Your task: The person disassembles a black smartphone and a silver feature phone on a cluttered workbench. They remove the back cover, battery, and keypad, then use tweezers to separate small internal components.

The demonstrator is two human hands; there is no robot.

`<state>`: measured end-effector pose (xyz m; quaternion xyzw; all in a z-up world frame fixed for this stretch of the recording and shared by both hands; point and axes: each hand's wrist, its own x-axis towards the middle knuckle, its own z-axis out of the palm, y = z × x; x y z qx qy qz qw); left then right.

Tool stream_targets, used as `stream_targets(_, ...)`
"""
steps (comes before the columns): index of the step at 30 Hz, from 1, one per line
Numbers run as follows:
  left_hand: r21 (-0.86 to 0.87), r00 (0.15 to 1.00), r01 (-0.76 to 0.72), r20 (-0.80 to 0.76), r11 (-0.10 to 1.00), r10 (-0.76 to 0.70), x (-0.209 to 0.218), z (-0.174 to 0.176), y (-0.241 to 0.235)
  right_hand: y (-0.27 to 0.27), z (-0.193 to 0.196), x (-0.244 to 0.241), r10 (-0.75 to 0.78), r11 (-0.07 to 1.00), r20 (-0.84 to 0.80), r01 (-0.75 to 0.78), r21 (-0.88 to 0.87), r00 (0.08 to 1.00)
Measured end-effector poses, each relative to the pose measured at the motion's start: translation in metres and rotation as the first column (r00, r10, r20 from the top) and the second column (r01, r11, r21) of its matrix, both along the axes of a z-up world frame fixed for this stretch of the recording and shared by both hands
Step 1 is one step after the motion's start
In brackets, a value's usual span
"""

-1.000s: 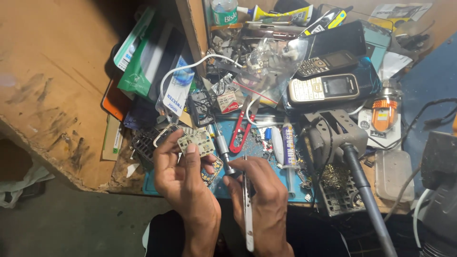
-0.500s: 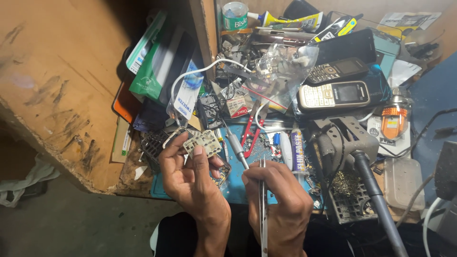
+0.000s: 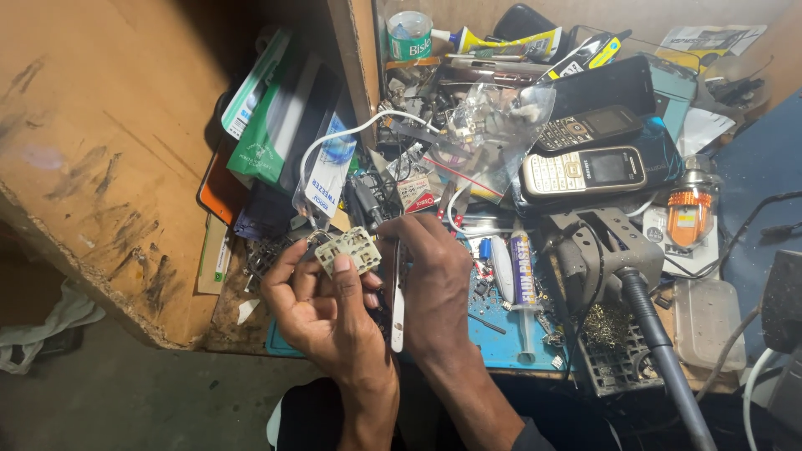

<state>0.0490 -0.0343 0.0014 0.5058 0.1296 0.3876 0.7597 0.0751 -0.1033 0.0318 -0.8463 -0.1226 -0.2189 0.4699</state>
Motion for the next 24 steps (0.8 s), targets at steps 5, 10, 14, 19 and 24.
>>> stream_targets(5, -0.026, 0.998, 0.061, 0.018, 0.998, -0.060, -0.001, -0.001, 0.000, -0.014, 0.003, -0.012, 0.059, 0.993, 0.031, -0.062, 0.103, 0.998)
stream_targets(10, 0.006, 0.980, 0.191, 0.058, 0.982, -0.191, -0.005, -0.002, -0.007, -0.040, 0.006, -0.031, -0.027, 0.940, -0.228, 0.102, 0.325, 0.973)
stream_targets(14, 0.159, 0.929, 0.364, 0.011, 0.918, -0.371, -0.008, 0.001, -0.012, -0.061, 0.005, -0.047, 0.096, 0.818, -0.322, 0.110, 0.565, 0.942)
stream_targets(19, 0.177, 0.821, 0.562, -0.002, 0.808, -0.570, -0.015, 0.005, -0.016, -0.075, -0.007, -0.058, 0.159, 0.728, -0.334, 0.118, 0.676, 0.929)
stream_targets(24, 0.134, 0.759, 0.647, -0.020, 0.750, -0.651, -0.012, 0.003, -0.025, -0.084, -0.008, -0.057, 0.146, 0.742, -0.316, 0.107, 0.662, 0.937)
